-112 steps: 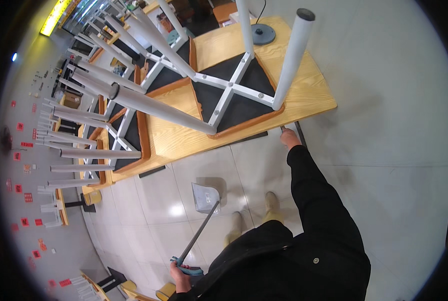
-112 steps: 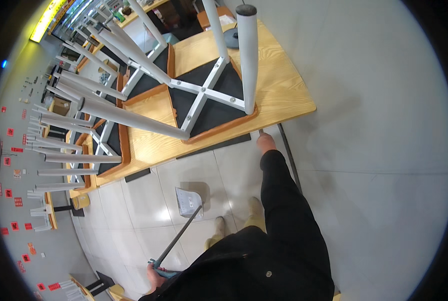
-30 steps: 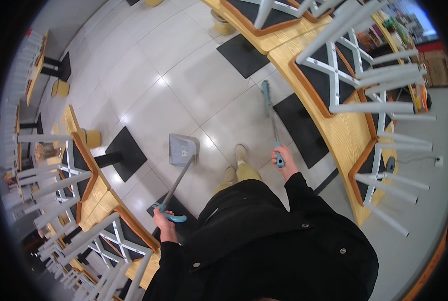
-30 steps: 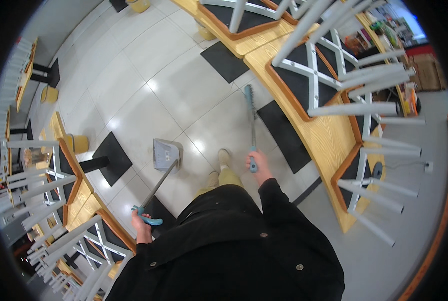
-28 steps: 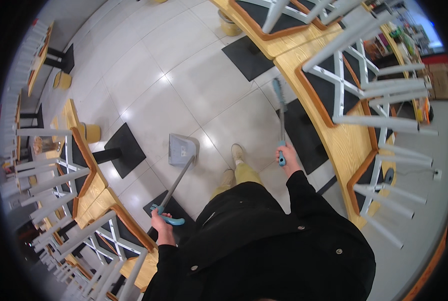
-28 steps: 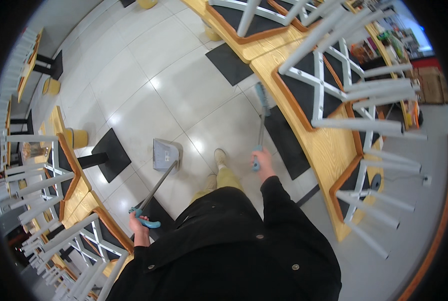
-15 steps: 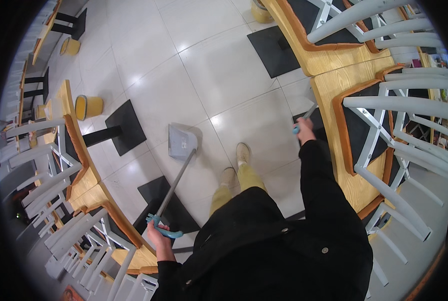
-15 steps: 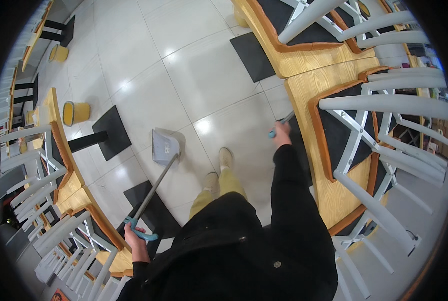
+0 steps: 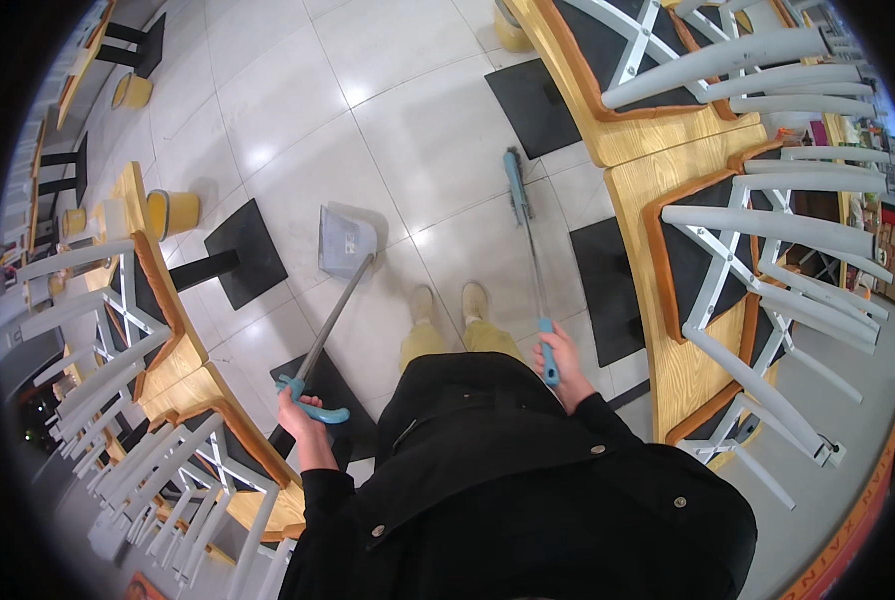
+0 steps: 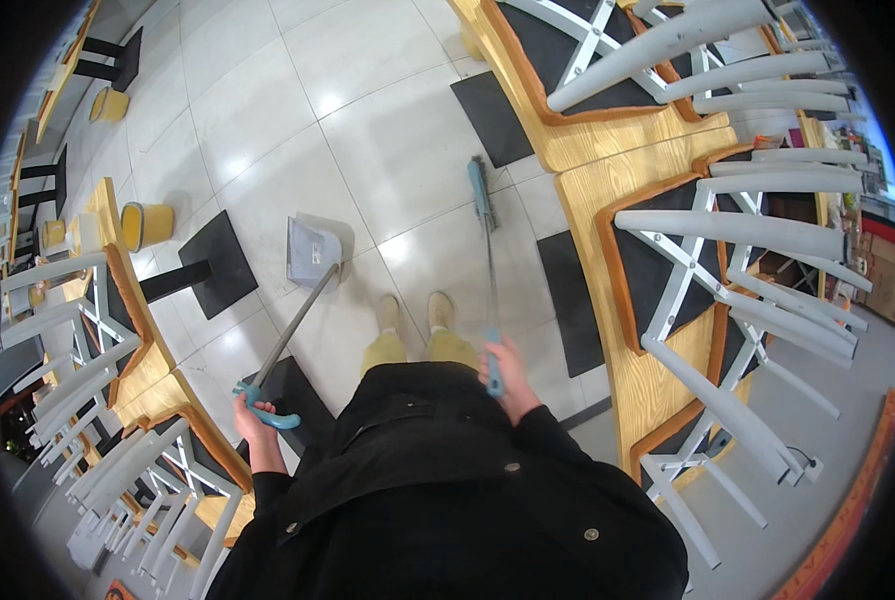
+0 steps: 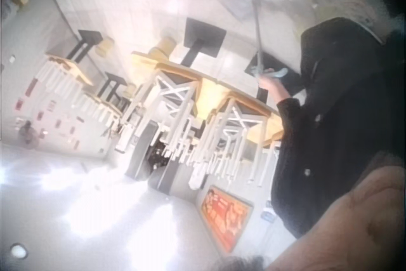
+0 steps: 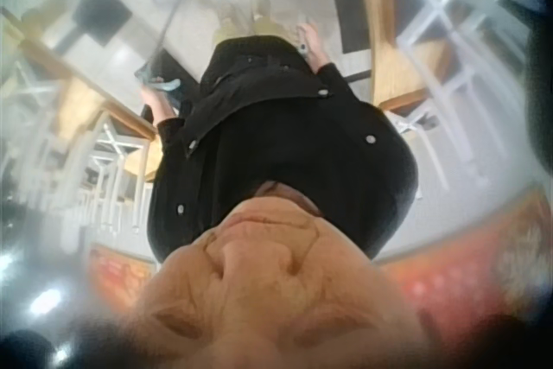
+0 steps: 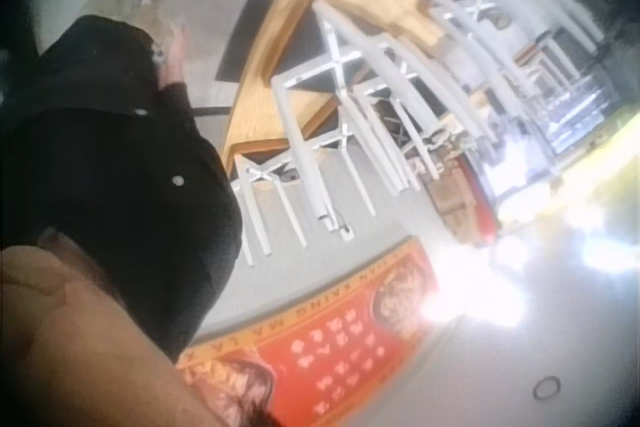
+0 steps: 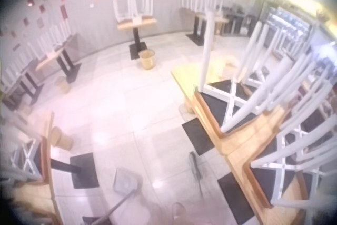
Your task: The person sweeps debris on a tiled floor using a broom and dustpan, gathering scattered paper and small items into the dustpan and moving between tables and chairs. The person repeatedly sweeps and collects debris across the room.
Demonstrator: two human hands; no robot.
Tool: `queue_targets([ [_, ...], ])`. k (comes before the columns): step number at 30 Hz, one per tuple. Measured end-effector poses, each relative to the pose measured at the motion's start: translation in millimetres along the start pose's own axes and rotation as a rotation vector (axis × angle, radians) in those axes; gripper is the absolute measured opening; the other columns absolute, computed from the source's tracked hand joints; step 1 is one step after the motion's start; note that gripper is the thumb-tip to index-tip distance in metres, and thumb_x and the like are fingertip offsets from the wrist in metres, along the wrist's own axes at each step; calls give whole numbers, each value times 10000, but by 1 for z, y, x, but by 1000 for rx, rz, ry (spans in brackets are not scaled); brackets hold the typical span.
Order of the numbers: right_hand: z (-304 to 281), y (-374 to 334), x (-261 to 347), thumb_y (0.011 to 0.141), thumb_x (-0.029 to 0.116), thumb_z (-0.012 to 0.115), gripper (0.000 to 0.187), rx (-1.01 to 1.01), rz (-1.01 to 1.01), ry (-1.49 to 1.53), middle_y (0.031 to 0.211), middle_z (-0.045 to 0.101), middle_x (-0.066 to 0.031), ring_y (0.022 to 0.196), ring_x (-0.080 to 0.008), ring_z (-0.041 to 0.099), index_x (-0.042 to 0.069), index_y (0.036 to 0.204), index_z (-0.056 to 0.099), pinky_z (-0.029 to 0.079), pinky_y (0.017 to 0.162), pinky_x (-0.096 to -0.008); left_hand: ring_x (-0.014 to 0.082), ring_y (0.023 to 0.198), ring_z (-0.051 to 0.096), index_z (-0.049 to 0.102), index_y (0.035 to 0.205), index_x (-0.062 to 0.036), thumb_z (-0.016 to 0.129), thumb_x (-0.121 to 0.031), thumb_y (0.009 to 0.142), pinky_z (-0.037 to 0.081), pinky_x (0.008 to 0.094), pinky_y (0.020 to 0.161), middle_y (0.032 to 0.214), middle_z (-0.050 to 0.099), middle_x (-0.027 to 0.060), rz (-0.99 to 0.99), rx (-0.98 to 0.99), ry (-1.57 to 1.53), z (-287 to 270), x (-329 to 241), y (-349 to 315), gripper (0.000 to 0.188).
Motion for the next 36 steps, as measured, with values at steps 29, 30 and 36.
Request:
queue_targets([
  [29, 523, 266, 182, 724, 23, 462, 88, 221, 100, 443, 660, 515, -70, 540, -189, 525, 40, 804, 430, 448, 463, -317, 211, 417, 460, 504, 873, 3, 521, -250, 776, 418, 313, 411, 538, 445, 77, -79, 43, -3, 65, -110, 106, 272],
  [30, 527, 269, 192, 711, 25, 472, 68, 291, 113, 424, 616, 501, -61, 522, -186, 519, 45, 765, 435, 447, 464, -307, 211, 416, 463, 506, 872, 5, 515, -247, 777, 418, 313, 410, 539, 451, 80, -81, 24, -8, 63, -107, 105, 269],
  [36, 437, 257, 241, 749, 88, 531, 144, 500, -80, 226, 546, 437, -38, 442, -150, 415, 98, 664, 416, 355, 388, -262, 213, 427, 475, 506, 873, 5, 513, -246, 779, 418, 319, 409, 547, 465, 84, -76, -96, -3, 48, -88, 73, 269],
])
Point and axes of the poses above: each hand's wrist, its own y-axis towards the middle knuckle, its own z-axis out of the palm, x = y × z, the point moved 9 cm from there along y, towards the middle knuckle
